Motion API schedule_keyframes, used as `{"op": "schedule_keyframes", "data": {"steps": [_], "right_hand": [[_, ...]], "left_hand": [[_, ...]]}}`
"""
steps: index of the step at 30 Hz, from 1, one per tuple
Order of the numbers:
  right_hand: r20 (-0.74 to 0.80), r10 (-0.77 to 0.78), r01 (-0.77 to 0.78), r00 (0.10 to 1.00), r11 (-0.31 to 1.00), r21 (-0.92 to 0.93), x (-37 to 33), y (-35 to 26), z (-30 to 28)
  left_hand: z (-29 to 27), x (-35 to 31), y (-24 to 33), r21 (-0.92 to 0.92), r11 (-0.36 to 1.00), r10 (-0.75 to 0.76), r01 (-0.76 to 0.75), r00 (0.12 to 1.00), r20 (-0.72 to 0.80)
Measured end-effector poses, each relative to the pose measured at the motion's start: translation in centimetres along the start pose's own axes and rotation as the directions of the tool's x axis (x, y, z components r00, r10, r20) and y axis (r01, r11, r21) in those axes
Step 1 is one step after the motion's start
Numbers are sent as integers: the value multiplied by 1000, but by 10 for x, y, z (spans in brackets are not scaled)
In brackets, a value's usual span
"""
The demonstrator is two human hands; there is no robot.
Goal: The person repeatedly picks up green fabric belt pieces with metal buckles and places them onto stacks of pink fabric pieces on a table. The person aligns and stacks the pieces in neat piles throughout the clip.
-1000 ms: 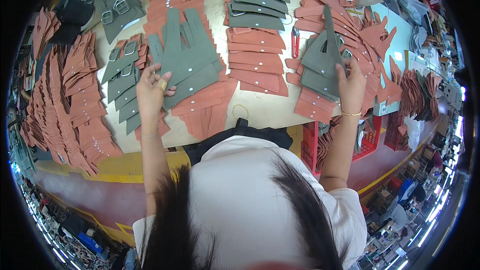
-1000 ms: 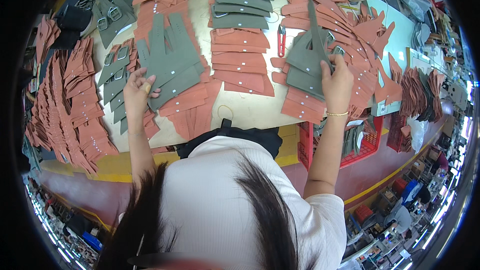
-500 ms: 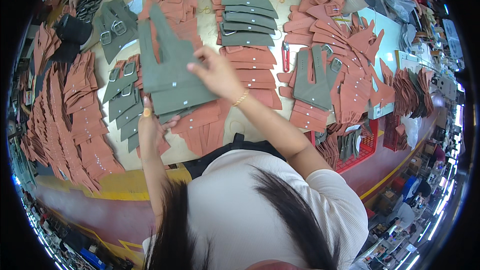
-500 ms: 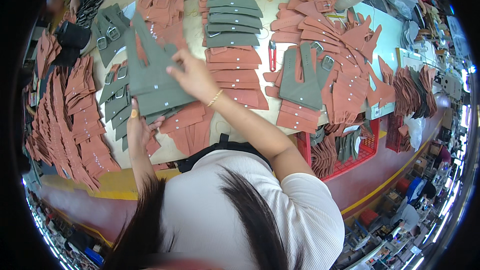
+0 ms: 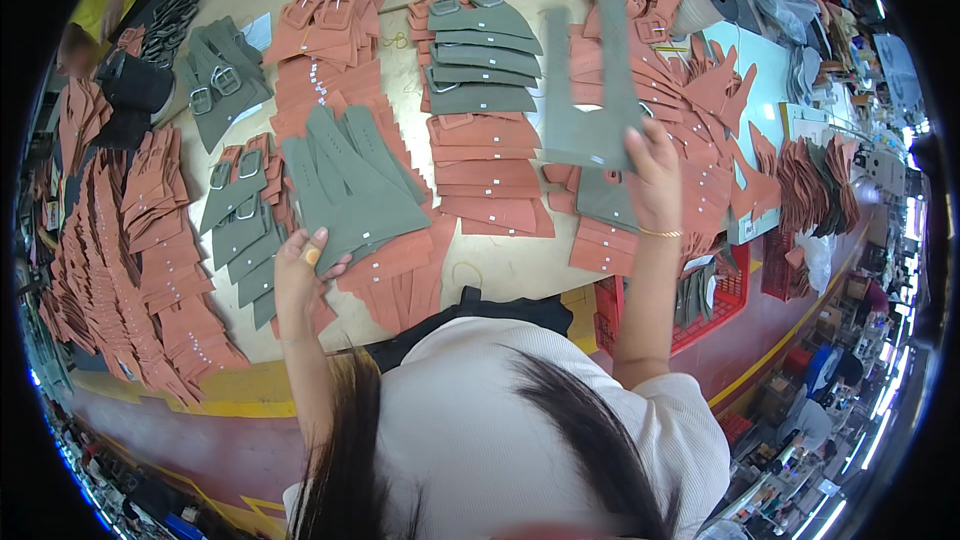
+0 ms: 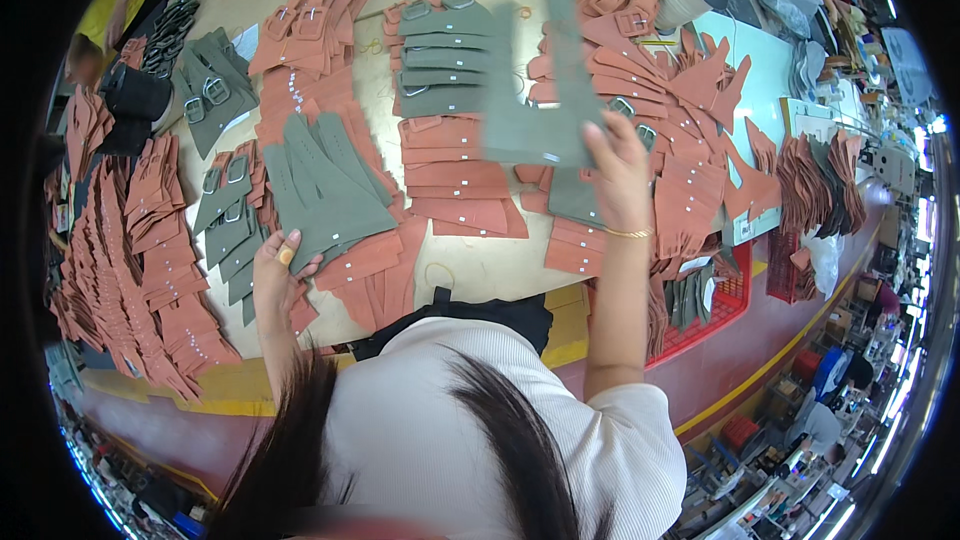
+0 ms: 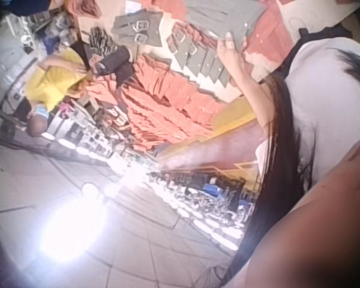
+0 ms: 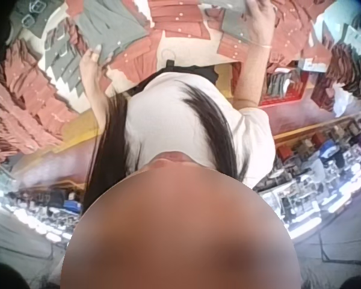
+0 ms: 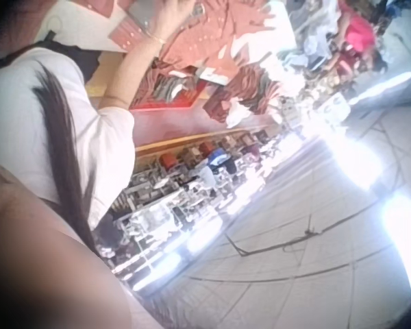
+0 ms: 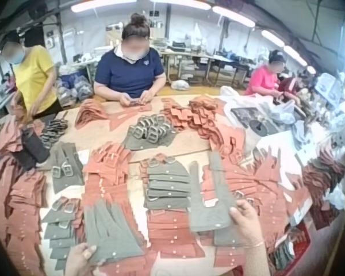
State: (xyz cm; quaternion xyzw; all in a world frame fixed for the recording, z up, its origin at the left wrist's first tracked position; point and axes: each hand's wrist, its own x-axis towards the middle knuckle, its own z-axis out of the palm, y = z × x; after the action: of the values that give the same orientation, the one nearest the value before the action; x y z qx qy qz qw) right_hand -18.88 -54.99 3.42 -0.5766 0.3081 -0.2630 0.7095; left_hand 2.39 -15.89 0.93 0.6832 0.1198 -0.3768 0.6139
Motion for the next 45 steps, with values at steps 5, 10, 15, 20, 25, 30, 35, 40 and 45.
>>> {"op": "schedule_keyframes", "data": {"steps": [5,10,15,20,25,30,35,40,45], "right_hand": [[-277,-32,-208,960,578,-789,-29,28,-82],[24,-481,144,876,215,-966,12,32,-40],[410,-606,485,681,-45,-873,94,42,64],[563,-535,523,630,-243,-817,140,59,104],[597,-578,736,556,10,-676,163,35,117],[501,-342,604,795,368,-707,139,-38,150],[621,-426,752,658,324,-574,61,-39,189],[933,-309,974,186,184,-133,-21,44,222],[952,-143,930,272,293,-222,-39,44,228]], "left_hand": [[-3,6,-2,-11,1000,-13,13,1000,8],[-6,8,-4,6,1000,0,0,1000,6],[-4,5,-5,13,1000,23,-24,1000,10],[1,0,-3,-22,999,27,-27,1000,10],[1,-2,-6,-73,996,53,-54,998,-17],[-3,-3,-5,-149,989,6,0,999,45],[-6,-3,-4,-202,979,-3,23,995,96],[-11,-2,-2,-320,944,-47,84,992,121],[-5,4,-6,-174,985,14,3,995,95]]}}
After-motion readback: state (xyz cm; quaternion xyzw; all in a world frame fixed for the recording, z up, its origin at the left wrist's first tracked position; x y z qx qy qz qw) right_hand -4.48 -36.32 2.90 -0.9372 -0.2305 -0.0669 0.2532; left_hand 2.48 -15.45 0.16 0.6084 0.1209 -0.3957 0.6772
